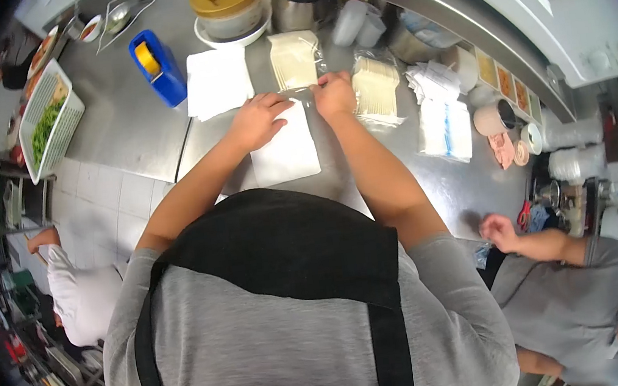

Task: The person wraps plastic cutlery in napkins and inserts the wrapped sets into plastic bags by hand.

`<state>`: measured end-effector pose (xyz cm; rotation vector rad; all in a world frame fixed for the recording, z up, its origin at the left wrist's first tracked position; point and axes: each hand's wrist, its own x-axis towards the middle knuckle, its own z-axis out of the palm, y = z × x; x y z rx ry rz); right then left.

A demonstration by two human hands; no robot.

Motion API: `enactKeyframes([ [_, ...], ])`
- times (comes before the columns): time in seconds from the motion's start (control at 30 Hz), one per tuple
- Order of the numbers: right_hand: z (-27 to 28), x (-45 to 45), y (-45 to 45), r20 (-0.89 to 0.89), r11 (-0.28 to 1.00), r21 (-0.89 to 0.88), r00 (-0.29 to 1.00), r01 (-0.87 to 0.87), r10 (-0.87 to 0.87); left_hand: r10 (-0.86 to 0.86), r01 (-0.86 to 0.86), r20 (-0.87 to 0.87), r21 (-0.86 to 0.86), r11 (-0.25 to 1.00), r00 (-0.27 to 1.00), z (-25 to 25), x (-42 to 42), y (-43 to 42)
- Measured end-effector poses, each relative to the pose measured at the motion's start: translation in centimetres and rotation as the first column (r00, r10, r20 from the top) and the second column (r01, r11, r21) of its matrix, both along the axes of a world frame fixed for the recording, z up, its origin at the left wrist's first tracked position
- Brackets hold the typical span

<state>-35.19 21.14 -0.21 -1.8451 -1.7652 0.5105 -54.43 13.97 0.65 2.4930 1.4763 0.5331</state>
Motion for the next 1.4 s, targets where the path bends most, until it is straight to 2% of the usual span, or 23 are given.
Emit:
enactKeyframes([
  [0.13, 0.1, 0.3, 0.0, -0.063, 1.0, -0.008, 0.998, 0.016, -0.016, 0.085, -0.089, -0.111, -0.025, 0.996, 0.99, 1.1, 1.6, 0.4],
  [0.2, -1.2, 1.2, 0.3, -0.012, 0.994, 0.092, 0.998, -0.055, 0.056, 0.115, -0.126, -0.183, -0.049, 0.991, 0.976, 1.4, 2.2, 0.9],
  [0.3, 1.8, 1.9, -2.8, 0.061, 1.0, -0.013, 0.998, -0.009, 0.01, 0.098, -0.122, -0.209, -0.103, 0.987, 0.973, 1.9, 2.4, 1.2],
  [0.4, 0.6, 4.2, -6.4, 0.101, 0.989, 0.117, 0.992, -0.085, 0.074, 0.112, -0.142, -0.24, -0.112, 0.984, 0.964, 1.7, 2.5, 0.9],
  [0.5, 0.8, 6.0, -10.6, 0.021, 0.954, 0.246, 0.985, -0.171, 0.172, 0.13, -0.166, -0.252, -0.125, 0.978, 0.959, 2.2, 2.7, 0.8],
  [0.57, 1.1, 7.0, -12.7, 0.006, 0.944, 0.283, 0.985, -0.167, 0.173, 0.141, -0.176, -0.24, -0.133, 0.975, 0.96, 2.0, 2.8, 0.3],
  [0.67, 1.9, 9.5, -14.7, -0.086, 0.929, 0.349, 0.983, -0.124, 0.164, 0.201, -0.225, -0.204, -0.104, 0.969, 0.958, 2.5, 3.4, -0.4],
  [0.7, 2.5, 10.7, -15.1, -0.127, 0.924, 0.371, 0.98, -0.096, 0.153, 0.174, -0.18, -0.143, -0.032, 0.983, 0.974, 2.8, 3.5, -0.2],
  [0.77, 3.3, 13.0, -14.2, -0.028, 0.866, 0.496, 0.996, -0.065, 0.09, 0.096, -0.093, -0.017, 0.114, 0.989, 0.995, 3.1, 3.9, 0.4],
  [0.8, 3.7, 13.6, -13.6, 0.018, 0.834, 0.549, 0.998, -0.058, 0.057, 0.04, -0.04, 0.004, 0.133, 0.99, 0.999, 3.0, 4.3, 0.9],
  [0.87, 6.0, 12.5, -11.9, -0.068, 0.83, 0.549, 0.986, -0.092, 0.155, -0.063, 0.056, 0.034, 0.178, 0.983, 0.997, 2.9, 4.6, 2.8],
  [0.9, 6.6, 11.6, -10.7, -0.109, 0.822, 0.559, 0.973, -0.111, 0.206, -0.048, 0.049, -0.011, 0.225, 0.973, 0.999, 2.6, 4.8, 3.6],
  [1.0, 4.2, 9.1, -7.2, -0.392, 0.972, 0.197, 0.898, -0.129, 0.199, 0.082, -0.087, 0.045, 0.135, 0.987, 0.996, 0.9, 5.0, 6.3],
  [1.07, 0.3, 7.9, -5.0, -0.444, 0.987, 0.025, 0.883, -0.156, 0.151, 0.19, -0.173, 0.106, -0.15, 0.973, 0.976, 1.1, 4.7, 7.8],
  [1.1, 0.4, 7.0, -4.5, -0.467, 0.984, -0.06, 0.876, -0.17, 0.123, 0.246, -0.202, 0.123, -0.29, 0.935, 0.961, 1.2, 4.6, 8.5],
  [1.2, 1.3, 5.2, -4.0, -0.084, 0.981, -0.127, 0.987, -0.144, 0.134, 0.383, -0.251, 0.325, -0.381, 0.89, 0.865, 0.0, 5.0, 10.2],
  [1.27, 2.0, 3.9, -4.2, 0.03, 0.987, -0.148, 0.997, -0.065, 0.07, 0.532, -0.123, 0.464, -0.661, 0.74, 0.708, -0.5, 5.4, 10.9],
  [1.3, 2.1, 3.5, -4.2, 0.088, 0.987, -0.156, 0.995, -0.023, 0.038, 0.577, -0.033, 0.509, -0.731, 0.682, 0.639, 0.9, 5.6, 10.1],
  [1.33, 1.9, 3.5, -4.0, 0.06, 0.992, -0.125, 0.998, -0.024, 0.032, 0.622, 0.068, 0.543, -0.781, 0.62, 0.565, 1.9, 6.1, 9.7],
  [1.4, 0.4, 4.0, -3.8, 0.011, 0.998, -0.068, 1.0, -0.018, 0.019, 0.72, 0.099, 0.515, -0.838, 0.536, 0.465, 1.9, 5.9, 10.2],
])
